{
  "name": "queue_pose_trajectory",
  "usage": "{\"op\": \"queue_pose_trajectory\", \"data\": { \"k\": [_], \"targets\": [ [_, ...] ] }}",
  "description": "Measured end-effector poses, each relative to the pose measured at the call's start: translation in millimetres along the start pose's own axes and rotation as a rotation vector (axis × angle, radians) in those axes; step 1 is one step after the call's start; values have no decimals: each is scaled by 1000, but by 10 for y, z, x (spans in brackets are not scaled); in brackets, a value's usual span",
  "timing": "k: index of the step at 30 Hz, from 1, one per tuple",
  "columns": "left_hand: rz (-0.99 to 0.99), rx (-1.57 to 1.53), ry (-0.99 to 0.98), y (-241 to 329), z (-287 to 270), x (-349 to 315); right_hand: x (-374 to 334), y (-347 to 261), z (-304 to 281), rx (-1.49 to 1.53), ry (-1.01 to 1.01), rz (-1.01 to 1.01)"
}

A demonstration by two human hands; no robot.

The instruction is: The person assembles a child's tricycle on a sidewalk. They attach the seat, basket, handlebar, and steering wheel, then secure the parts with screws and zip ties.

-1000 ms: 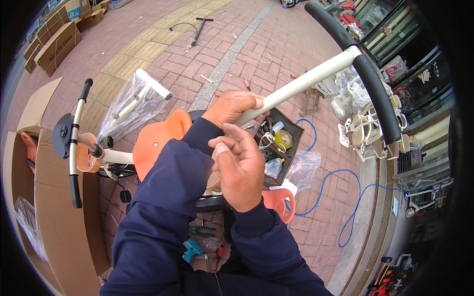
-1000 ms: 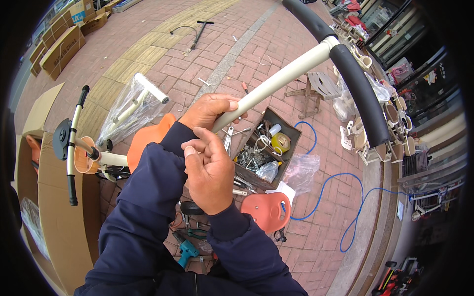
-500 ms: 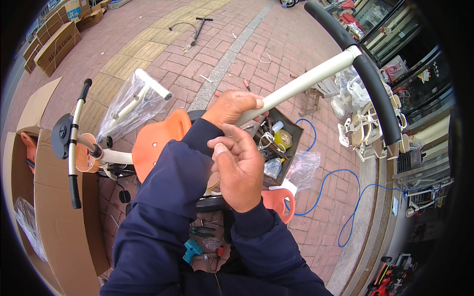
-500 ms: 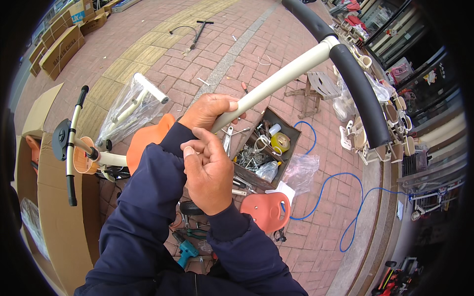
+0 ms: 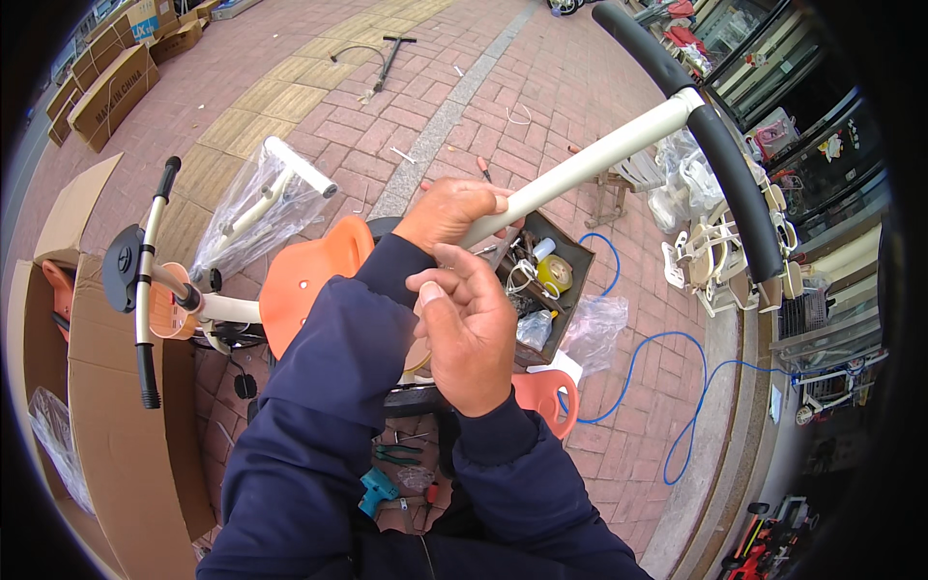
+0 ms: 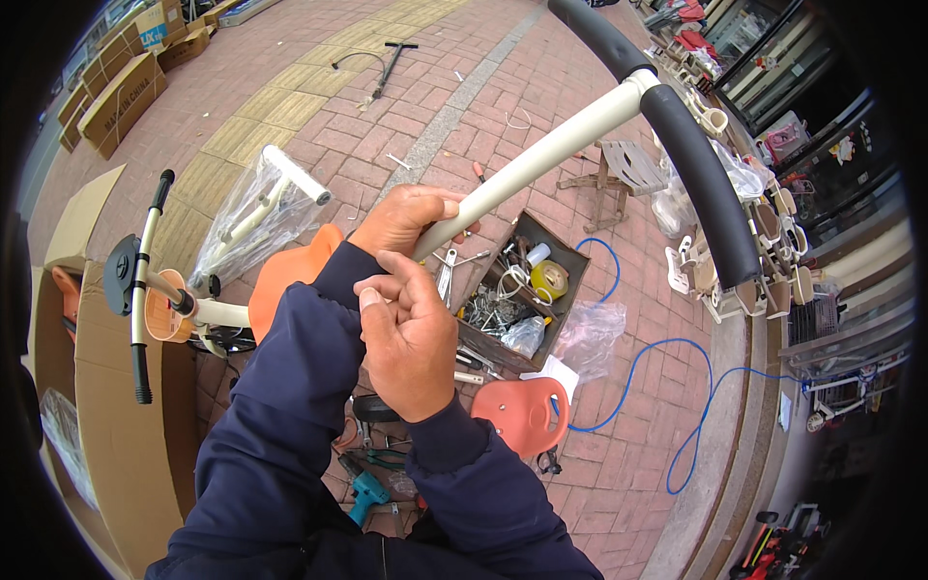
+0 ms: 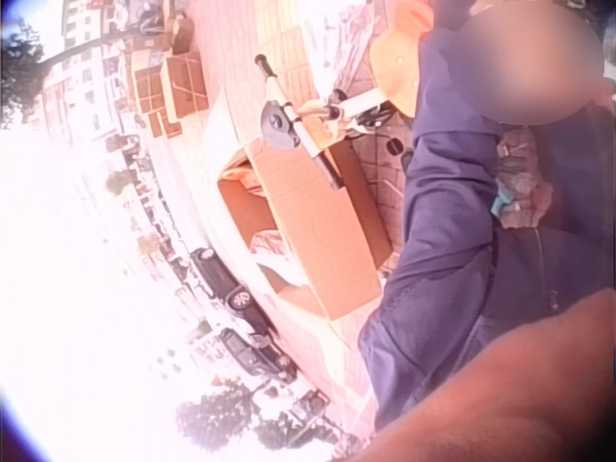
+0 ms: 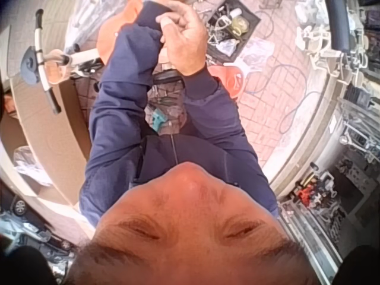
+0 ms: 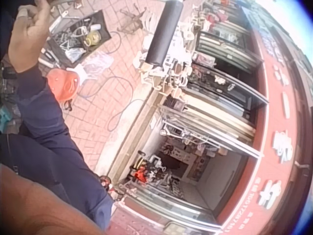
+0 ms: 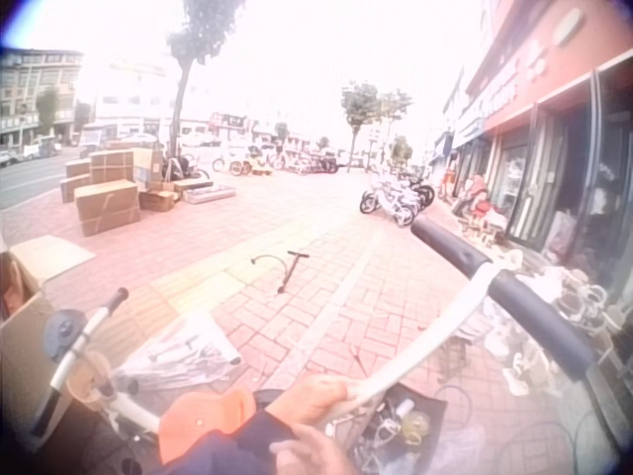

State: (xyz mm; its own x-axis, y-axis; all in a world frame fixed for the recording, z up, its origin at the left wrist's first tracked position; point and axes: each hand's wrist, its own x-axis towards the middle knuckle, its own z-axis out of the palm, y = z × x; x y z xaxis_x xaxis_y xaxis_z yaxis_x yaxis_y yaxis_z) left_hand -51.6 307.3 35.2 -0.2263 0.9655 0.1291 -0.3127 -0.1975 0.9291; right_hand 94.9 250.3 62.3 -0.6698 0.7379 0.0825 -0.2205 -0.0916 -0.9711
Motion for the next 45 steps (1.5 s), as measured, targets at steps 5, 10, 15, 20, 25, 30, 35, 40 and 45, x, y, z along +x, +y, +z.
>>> {"op": "queue_pose_trajectory", "data": {
  "k": [5, 10, 15, 20, 25, 30, 35, 40, 45],
  "targets": [
    [-80, 61, 24, -21, -25, 29, -3, -13, -4, 2, -4, 10],
    [-21, -38, -86, -22, -69, 9, -1, -27, 10, 22, -5, 11],
    [97, 1, -115, 145, 129, 175, -17, -30, 17, -19, 37, -4],
    [95, 449, 202, 45, 341, 300, -2, -29, -36, 30, 153, -38],
    [-6, 889, 458, -272, -7, 21, 12, -44, -58, 39, 104, -23],
    [92, 814, 647, -243, -85, -111, -17, -78, -33, 59, 80, -17],
    [780, 1119, 274, -418, 390, 26, 30, -137, -172, 55, 266, -158],
    [436, 1713, 189, -988, 434, -897, 244, -210, -529, 109, 500, -228],
    [-394, 1238, 19, -1799, 366, -1905, 384, -149, -710, 61, 475, -141]
  ]
}}
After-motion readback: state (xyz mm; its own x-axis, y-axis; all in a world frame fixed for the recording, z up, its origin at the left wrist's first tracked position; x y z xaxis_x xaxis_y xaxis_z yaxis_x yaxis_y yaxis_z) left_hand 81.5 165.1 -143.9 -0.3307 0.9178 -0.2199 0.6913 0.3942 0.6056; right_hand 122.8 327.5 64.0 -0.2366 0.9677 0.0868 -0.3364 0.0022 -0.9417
